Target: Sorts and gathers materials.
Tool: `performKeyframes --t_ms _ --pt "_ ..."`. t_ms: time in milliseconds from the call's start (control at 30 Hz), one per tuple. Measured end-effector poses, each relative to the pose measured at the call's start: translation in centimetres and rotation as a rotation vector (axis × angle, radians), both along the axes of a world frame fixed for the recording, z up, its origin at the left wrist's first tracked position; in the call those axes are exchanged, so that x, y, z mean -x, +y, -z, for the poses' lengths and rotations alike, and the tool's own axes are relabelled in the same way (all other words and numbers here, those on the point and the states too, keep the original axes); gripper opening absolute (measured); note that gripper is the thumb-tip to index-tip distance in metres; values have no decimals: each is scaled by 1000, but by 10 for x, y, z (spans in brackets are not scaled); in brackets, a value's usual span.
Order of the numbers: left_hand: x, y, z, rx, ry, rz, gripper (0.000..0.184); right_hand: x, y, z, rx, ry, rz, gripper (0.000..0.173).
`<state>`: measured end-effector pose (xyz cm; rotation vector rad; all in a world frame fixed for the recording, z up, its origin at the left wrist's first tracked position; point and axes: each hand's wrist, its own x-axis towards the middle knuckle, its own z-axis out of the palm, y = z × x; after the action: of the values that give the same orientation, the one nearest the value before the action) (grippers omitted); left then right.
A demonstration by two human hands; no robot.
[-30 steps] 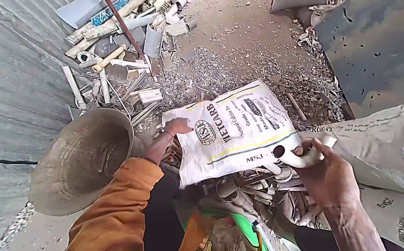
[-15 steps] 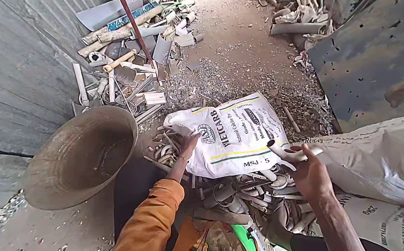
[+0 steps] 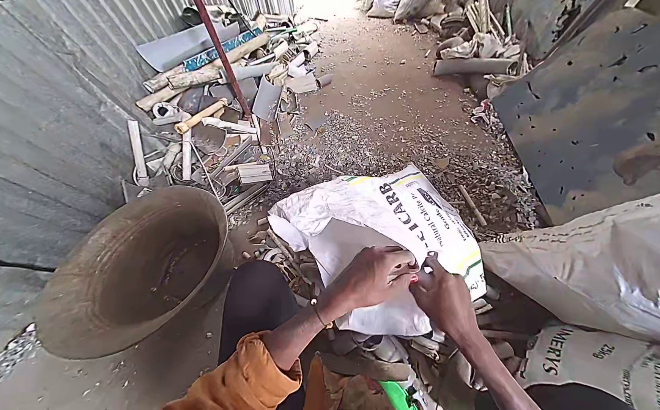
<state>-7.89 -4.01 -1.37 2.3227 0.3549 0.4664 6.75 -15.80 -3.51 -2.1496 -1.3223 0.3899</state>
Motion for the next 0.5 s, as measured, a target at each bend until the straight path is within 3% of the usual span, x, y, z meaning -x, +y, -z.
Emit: performKeyframes --t_ms 100,133,167,233,267,367,433,500 --pt "5 12 4 -590 -236 -166 24 -23 -4 -5 -107 -152 74 24" --pt "5 20 0 -723 -258 -238 34 -32 -6 -9 -137 -172 73 23" --pt "5 29 -6 -798 -199 -271 52 -39 -8 -11 -162 -197 68 23" --pt "2 49 -18 -741 70 -238 88 -47 -13 -13 -202 -262 90 23" --pt "0 58 -20 -654 215 -214 90 -49 -16 -12 -208 -284 109 24" --pt "-11 86 -16 -409 386 -101 27 -45 -25 -15 -267 -303 191 37" --pt "-16 87 -16 -359 253 -107 25 -23 -42 -32 -464 -344 229 52" --pt "-24 83 -22 -393 31 -161 19 12 -64 -59 -787 -264 145 49"
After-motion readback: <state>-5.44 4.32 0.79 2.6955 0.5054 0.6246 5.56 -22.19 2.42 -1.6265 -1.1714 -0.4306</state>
